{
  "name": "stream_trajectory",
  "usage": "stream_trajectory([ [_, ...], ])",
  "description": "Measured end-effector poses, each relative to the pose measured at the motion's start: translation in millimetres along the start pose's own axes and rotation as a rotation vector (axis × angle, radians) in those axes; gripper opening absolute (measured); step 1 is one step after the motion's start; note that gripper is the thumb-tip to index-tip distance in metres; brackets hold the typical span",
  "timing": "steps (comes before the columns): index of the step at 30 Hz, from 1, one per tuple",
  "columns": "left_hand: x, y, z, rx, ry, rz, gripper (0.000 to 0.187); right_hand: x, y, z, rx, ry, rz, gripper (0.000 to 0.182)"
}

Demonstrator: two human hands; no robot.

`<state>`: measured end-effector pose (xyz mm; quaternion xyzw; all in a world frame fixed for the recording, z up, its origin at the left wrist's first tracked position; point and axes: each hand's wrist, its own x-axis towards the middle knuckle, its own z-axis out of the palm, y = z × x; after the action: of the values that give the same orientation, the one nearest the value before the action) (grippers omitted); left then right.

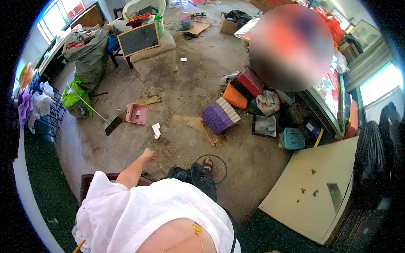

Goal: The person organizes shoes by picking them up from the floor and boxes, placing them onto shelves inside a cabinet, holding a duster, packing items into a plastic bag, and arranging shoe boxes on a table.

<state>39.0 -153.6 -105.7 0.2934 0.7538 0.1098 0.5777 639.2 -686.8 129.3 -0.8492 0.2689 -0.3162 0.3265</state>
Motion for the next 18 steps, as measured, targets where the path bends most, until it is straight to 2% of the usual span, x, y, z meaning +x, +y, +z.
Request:
stream_trajectory([
  [2, 15.8, 50.2, 11.8, 0.091, -0.116, 0.232, 0.021, -48.3, -0.8, 73.6, 0.092, -0.319, 0.119, 0.049],
  [4, 40.4, 85.4, 15.9, 0.068, -0.055, 0.361, 0.021, -92.4, -11.5, 143.5, 0.137, -0.649, 0.282, 0.047],
  [5, 49.2, 99.5, 16.6, 0.057, -0.002, 0.487, 0.022, -110.1, -22.3, 173.6, 0.142, -0.800, 0.351, 0.046],
  [8, 75.2, 129.2, -0.7, -0.014, 0.048, 0.490, 0.025, -171.0, -49.9, 283.3, 0.131, -1.206, 0.552, 0.043],
  [9, 75.1, 139.0, -6.4, -0.021, 0.053, 0.488, 0.025, -203.4, -57.9, 338.5, 0.072, -1.246, 0.616, 0.055],
  [10, 71.0, 144.3, -12.9, -0.001, 0.116, 0.422, 0.025, -239.2, -78.7, 385.9, 0.023, -1.170, 0.757, 0.050],
  [11, 72.5, 145.9, -19.9, 0.020, 0.179, 0.355, 0.025, -288.2, -139.8, 386.2, -0.300, -1.232, 0.424, 0.047],
  [12, 83.9, 135.6, -26.9, 0.008, 0.181, 0.353, 0.024, -341.5, -225.8, 340.0, -0.331, -1.280, 0.288, 0.038],
  [13, 92.7, 123.5, -34.7, -0.003, 0.182, 0.348, 0.024, -371.0, -222.3, 396.9, -0.202, -1.315, 0.214, 0.027],
  [14, 95.9, 116.7, -42.6, -0.024, 0.211, 0.247, 0.022, -409.6, -274.2, 385.8, -0.206, -1.441, 0.155, 0.017],
  [15, 94.7, 112.6, -49.2, -0.047, 0.238, 0.146, 0.021, -424.2, -256.2, 470.1, -0.276, -1.621, -0.161, 0.042],
  [17, 98.4, 100.5, -71.4, -0.049, 0.265, 0.001, 0.020, -494.2, -311.5, 486.3, 0.125, -1.577, 0.074, 0.039],
  [18, 104.6, 98.6, -80.6, -0.051, 0.270, -0.007, 0.020, -525.1, -352.5, 473.1, 0.077, -1.653, -0.149, 0.037],
])
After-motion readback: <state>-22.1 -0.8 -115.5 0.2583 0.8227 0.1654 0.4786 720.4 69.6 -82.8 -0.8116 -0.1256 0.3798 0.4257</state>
